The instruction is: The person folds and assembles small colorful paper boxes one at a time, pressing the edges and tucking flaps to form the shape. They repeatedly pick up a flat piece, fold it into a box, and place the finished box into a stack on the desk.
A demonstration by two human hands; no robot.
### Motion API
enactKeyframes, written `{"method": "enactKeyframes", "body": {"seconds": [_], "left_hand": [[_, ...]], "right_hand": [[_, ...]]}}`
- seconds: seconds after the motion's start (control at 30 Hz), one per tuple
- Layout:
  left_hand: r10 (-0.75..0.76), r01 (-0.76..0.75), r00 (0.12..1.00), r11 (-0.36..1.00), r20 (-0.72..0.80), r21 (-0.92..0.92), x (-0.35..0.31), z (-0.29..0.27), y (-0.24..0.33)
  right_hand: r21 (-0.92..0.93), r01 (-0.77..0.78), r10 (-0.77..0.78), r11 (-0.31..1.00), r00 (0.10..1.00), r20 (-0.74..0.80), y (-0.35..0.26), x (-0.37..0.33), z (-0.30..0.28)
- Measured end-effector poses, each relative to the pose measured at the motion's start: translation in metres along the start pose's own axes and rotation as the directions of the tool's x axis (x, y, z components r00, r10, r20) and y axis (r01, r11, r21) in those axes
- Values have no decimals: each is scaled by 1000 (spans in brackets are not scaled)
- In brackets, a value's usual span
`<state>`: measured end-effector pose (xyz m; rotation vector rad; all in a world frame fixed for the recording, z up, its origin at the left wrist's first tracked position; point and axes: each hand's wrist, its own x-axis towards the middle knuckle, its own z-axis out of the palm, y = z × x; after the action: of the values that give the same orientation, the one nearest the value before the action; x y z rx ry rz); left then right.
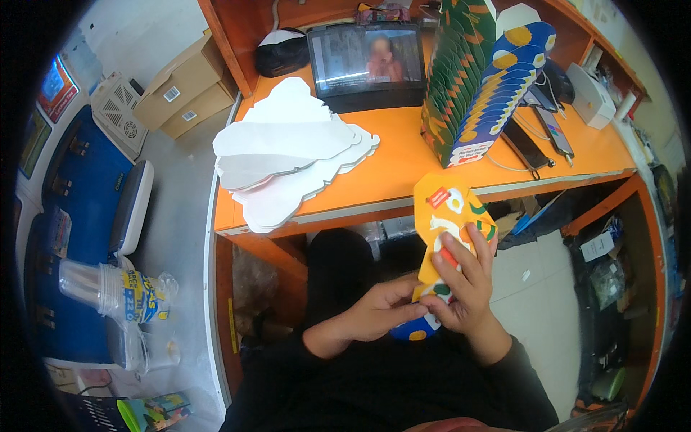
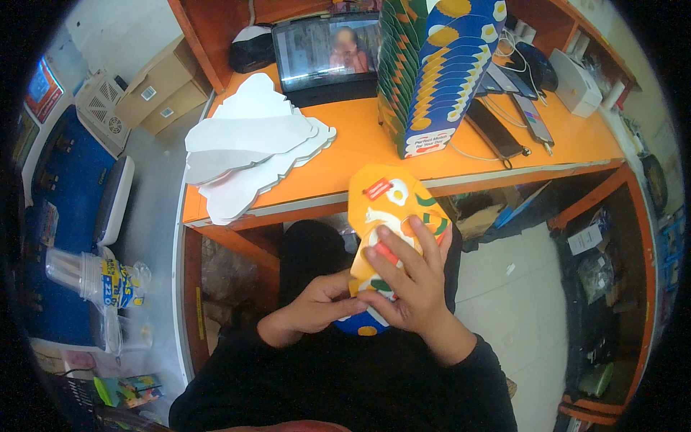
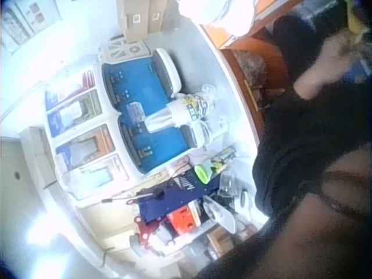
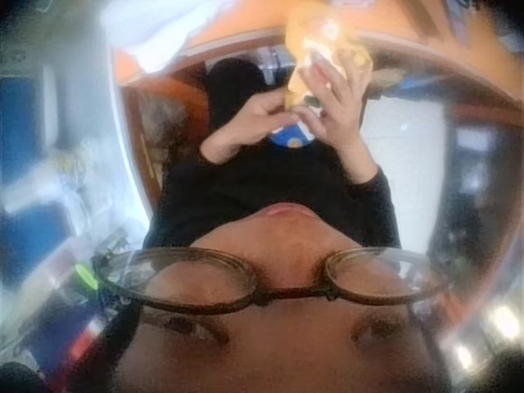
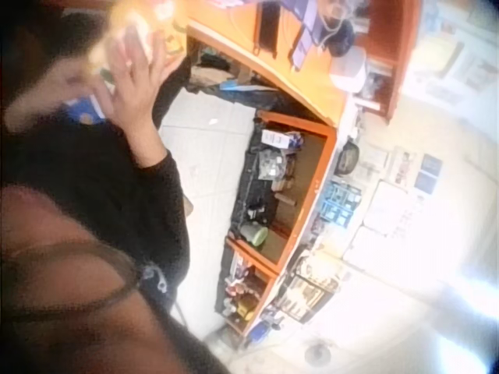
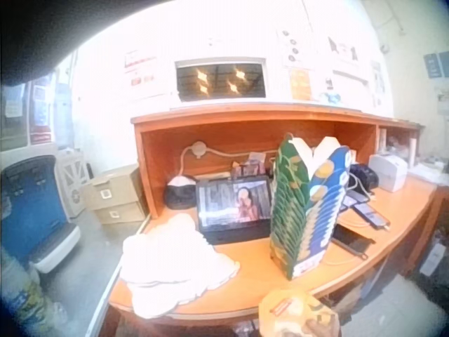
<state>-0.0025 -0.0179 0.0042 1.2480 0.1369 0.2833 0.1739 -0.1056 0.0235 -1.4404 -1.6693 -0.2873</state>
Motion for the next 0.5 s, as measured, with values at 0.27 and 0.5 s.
{"method": "enactKeyframes", "body": {"seconds": [0.27,0.5], "left_hand": [[261,-99,951,768,167,-633,-2,0,-9],[11,178,973,595,230,-784,3,-21,-6]], "right_hand": [[290,141,-145,946,989,-7,-25,-1,-19],[548,191,-259,814,964,49,-11,3,-25]]}}
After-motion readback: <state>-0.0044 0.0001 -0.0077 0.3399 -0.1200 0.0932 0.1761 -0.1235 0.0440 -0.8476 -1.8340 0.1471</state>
